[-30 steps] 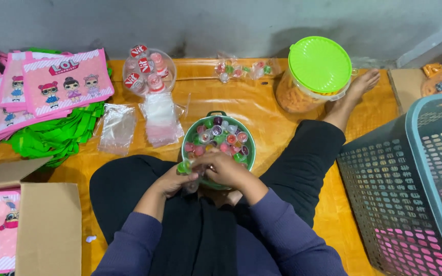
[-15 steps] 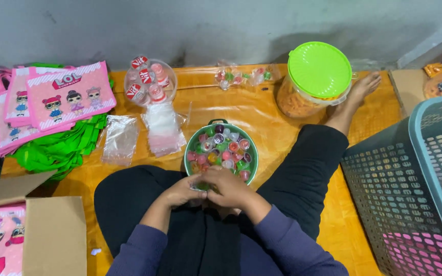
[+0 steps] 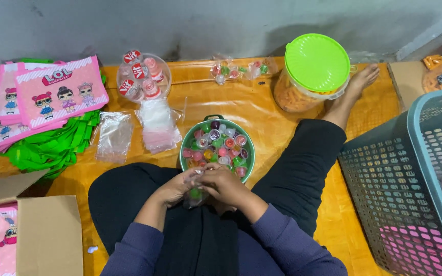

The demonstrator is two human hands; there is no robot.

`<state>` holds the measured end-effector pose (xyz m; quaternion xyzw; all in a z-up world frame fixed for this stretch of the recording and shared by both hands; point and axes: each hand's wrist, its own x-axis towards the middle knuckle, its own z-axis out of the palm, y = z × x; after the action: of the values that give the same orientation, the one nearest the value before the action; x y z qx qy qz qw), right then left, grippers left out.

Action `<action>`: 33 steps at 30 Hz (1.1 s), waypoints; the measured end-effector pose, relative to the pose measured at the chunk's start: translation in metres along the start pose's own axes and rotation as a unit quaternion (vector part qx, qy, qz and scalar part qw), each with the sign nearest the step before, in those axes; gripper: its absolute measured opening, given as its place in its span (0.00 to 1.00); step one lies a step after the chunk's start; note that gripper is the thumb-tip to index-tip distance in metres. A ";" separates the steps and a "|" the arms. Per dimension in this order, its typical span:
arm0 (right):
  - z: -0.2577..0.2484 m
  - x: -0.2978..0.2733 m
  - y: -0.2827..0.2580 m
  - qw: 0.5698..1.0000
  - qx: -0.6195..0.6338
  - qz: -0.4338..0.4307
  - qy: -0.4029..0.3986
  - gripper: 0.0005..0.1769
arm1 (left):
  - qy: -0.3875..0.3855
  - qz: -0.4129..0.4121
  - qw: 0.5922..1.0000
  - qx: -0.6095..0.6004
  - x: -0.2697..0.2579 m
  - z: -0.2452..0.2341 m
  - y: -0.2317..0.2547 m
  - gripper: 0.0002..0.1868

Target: The person puts jelly cups into plastic bags by hand while sitting on the floor.

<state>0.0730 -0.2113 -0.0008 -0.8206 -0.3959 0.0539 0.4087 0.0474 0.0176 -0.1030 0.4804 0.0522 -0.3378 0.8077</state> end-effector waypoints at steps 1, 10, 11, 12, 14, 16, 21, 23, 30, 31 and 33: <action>0.007 0.001 0.013 1.000 0.000 -0.001 0.001 0.04 | 0.000 0.000 1.000 0.001 0.002 -0.005 -0.001 0.43; -0.018 0.011 0.041 0.955 0.229 0.132 0.134 0.10 | 0.029 0.019 0.989 -0.147 -0.017 0.035 0.039 0.22; -0.019 0.010 0.040 0.957 0.220 0.133 0.134 0.10 | 0.031 0.018 0.989 -0.146 -0.019 0.035 0.038 0.22; -0.015 0.016 0.033 0.959 0.211 0.133 0.133 0.10 | 0.033 0.017 0.989 -0.146 -0.020 0.034 0.039 0.22; -0.018 0.018 0.030 0.964 0.191 0.130 0.134 0.09 | 0.035 0.018 0.989 -0.143 -0.020 0.034 0.040 0.21; -0.022 0.021 0.027 0.968 0.170 0.128 0.134 0.09 | 0.037 0.019 0.989 -0.140 -0.020 0.033 0.043 0.21; -0.032 0.041 0.024 0.978 0.119 0.111 0.134 0.08 | 0.045 0.032 0.990 -0.128 -0.017 0.025 0.059 0.19; -0.033 0.048 0.023 0.981 0.099 0.103 0.134 0.07 | 0.050 0.038 0.990 -0.123 -0.019 0.020 0.064 0.19; -0.042 0.042 0.021 0.987 0.028 0.099 0.127 0.06 | 0.060 0.039 0.990 -0.123 -0.012 0.021 0.057 0.17; -0.043 0.037 0.020 0.987 0.018 0.102 0.126 0.06 | 0.061 0.037 0.990 -0.124 -0.011 0.023 0.053 0.17; -0.045 0.029 0.018 0.986 -0.003 0.107 0.125 0.06 | 0.061 0.031 0.990 -0.124 -0.010 0.028 0.046 0.16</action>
<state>0.1222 -0.2256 0.0228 -0.8598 -0.2514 -0.0069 0.4445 0.0599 0.0146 -0.0502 0.3977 0.1280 -0.2739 0.8663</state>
